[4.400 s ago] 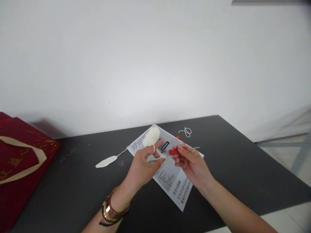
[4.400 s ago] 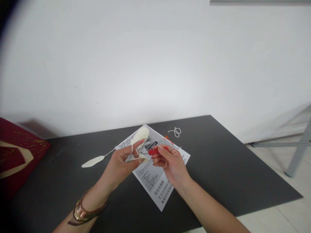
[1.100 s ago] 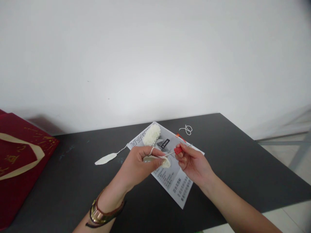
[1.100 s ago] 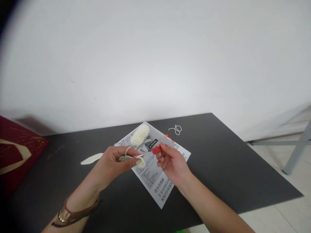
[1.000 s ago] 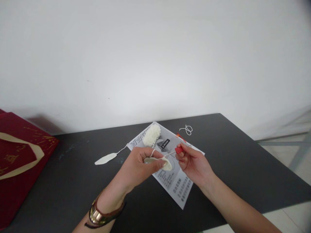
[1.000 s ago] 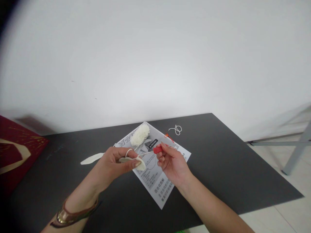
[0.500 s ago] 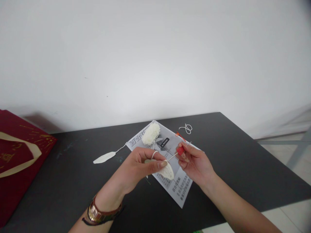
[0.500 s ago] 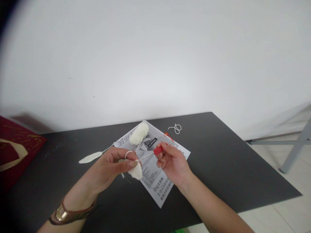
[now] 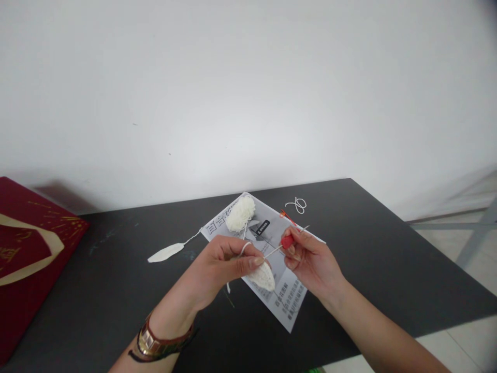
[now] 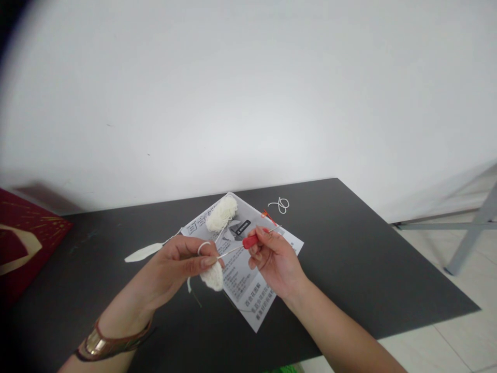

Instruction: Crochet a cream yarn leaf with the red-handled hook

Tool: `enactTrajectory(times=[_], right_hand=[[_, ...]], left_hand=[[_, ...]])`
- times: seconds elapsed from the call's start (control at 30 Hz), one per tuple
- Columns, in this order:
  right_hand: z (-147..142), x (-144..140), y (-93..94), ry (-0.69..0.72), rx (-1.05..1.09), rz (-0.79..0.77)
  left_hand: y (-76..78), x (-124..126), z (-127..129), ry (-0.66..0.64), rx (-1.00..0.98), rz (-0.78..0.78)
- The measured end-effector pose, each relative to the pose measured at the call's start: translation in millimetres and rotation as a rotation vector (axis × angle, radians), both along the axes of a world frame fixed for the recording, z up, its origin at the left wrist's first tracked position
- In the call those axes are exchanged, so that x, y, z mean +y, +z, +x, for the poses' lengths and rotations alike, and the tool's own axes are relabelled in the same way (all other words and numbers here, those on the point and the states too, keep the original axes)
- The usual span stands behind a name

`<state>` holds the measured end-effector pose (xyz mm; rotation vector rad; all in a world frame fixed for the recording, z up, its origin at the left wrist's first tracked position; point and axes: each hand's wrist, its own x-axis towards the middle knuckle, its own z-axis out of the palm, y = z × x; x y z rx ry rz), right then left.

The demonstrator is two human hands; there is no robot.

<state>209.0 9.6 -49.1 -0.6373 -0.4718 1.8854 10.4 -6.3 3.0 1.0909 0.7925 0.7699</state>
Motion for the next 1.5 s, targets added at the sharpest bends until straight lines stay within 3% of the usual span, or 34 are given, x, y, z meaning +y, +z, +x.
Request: enactTrajectory(times=[0.13,0.53,0.67,0.9,1.07,1.5], right_hand=[[0,0,1.1,-0.004,0.001,-0.005],[-5,-2,-1.3,0.07,0.045,-0.126],[-5,-4,-0.7,0.042,0.036,-0.099],[-6,-4,1.5,0.018,0.043,-0.062],[-6,-1,-0.6,0.029,0.062,-0.079],[-10,-5,-6.9,-0.059,-0.027,0.01]], left_hand=[[-1.4,1,1,0.004,0.027,0.024],[-7.0,7,6,0.088,0.315,0.307],[-11.5,6,10,0.092,0.31,0.288],[-13.9,5,12,0.229,0.234,0.277],[-16.3,4,14,0.284,0.127,0.155],[-16.1,2,15,0.229,-0.011,-0.03]])
